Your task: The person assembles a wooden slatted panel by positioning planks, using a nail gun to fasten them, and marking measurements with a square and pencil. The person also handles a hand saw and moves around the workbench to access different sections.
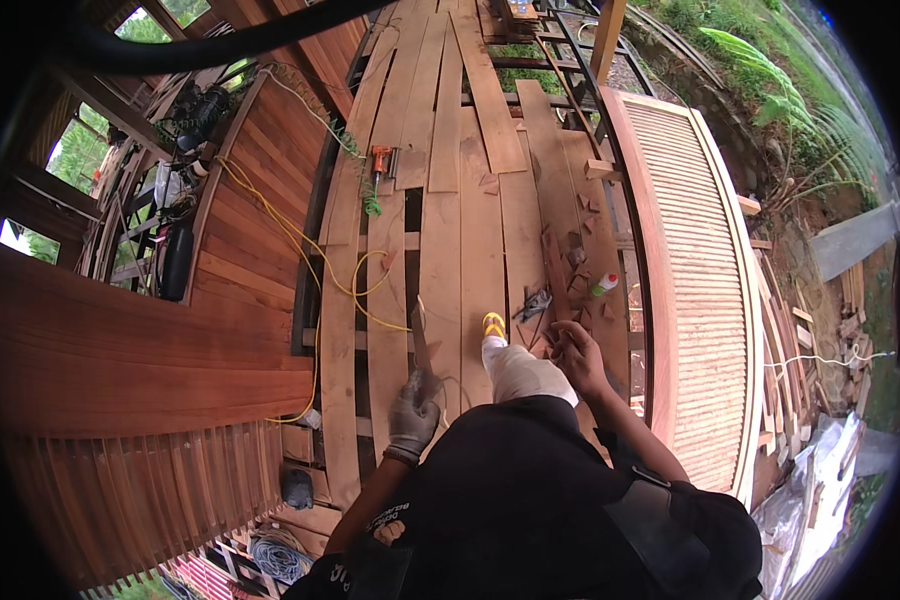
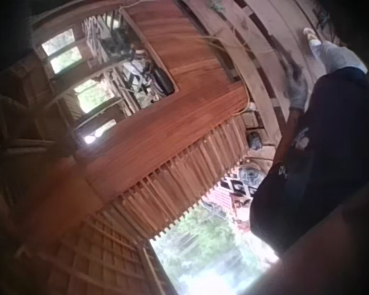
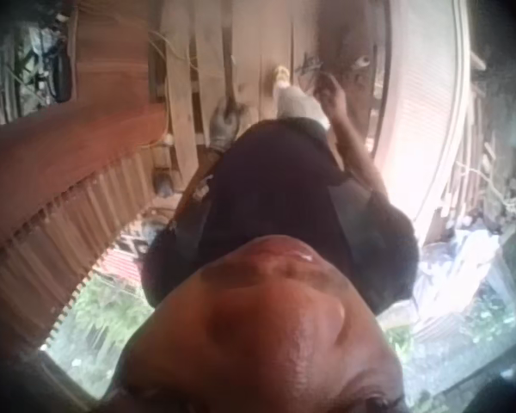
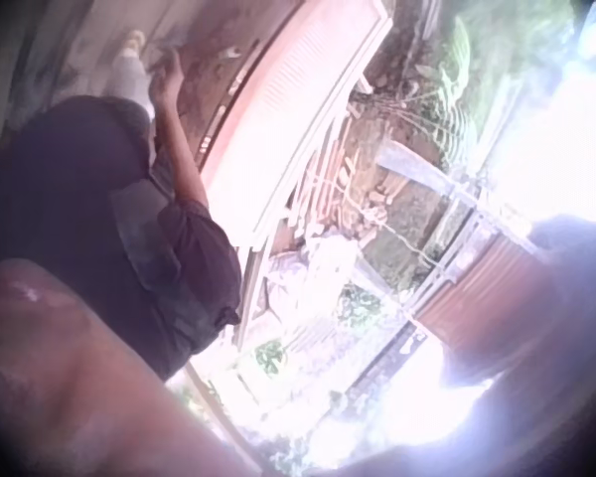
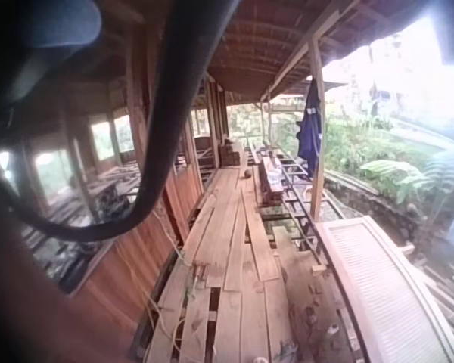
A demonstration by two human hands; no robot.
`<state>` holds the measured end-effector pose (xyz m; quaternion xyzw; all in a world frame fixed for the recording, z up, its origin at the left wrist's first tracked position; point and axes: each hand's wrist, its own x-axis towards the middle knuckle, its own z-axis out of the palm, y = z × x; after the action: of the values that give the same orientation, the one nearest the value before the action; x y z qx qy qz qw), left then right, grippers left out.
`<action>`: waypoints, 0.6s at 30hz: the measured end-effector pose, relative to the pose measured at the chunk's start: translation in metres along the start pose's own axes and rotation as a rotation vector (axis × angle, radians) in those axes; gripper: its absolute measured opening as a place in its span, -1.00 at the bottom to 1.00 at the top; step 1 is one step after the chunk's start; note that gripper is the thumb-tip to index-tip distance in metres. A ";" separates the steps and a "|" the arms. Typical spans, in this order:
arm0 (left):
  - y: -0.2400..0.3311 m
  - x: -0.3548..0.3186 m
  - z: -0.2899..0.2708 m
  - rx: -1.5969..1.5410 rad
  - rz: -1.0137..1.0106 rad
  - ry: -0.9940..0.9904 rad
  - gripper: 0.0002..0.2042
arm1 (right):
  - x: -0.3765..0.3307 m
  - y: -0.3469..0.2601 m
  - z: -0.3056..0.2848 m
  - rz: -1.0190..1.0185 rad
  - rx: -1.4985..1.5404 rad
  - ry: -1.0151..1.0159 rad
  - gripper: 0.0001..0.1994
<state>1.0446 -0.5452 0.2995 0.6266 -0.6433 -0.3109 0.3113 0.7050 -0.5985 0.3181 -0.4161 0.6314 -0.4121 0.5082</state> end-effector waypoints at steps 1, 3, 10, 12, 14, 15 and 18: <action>-0.002 0.020 0.003 -0.045 0.034 0.040 -0.37 | 0.030 -0.004 0.008 -0.012 -0.047 0.002 -0.77; -0.006 0.071 0.015 -0.050 0.010 0.019 -0.37 | 0.080 -0.011 0.011 -0.065 -0.033 -0.071 -0.77; 0.035 0.315 0.055 -0.327 0.039 -0.081 -0.55 | 0.271 -0.091 -0.018 0.002 -0.031 -0.049 -0.82; 0.048 0.387 0.064 -0.685 -0.191 -0.221 -0.65 | 0.316 -0.119 -0.035 -0.068 -0.009 0.021 -0.80; 0.064 0.449 0.070 -0.815 -0.250 -0.262 -0.70 | 0.351 -0.141 -0.043 -0.096 0.019 0.076 -0.79; 0.073 0.478 0.072 -0.821 -0.344 -0.275 -0.71 | 0.364 -0.150 -0.049 -0.084 0.030 0.101 -0.78; 0.099 0.550 0.079 -0.972 -0.331 -0.326 -0.72 | 0.411 -0.165 -0.053 -0.069 0.134 0.175 -0.78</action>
<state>0.9104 -1.0921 0.3354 0.4470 -0.3580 -0.7108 0.4084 0.6142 -1.0332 0.3590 -0.3653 0.6297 -0.5055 0.4632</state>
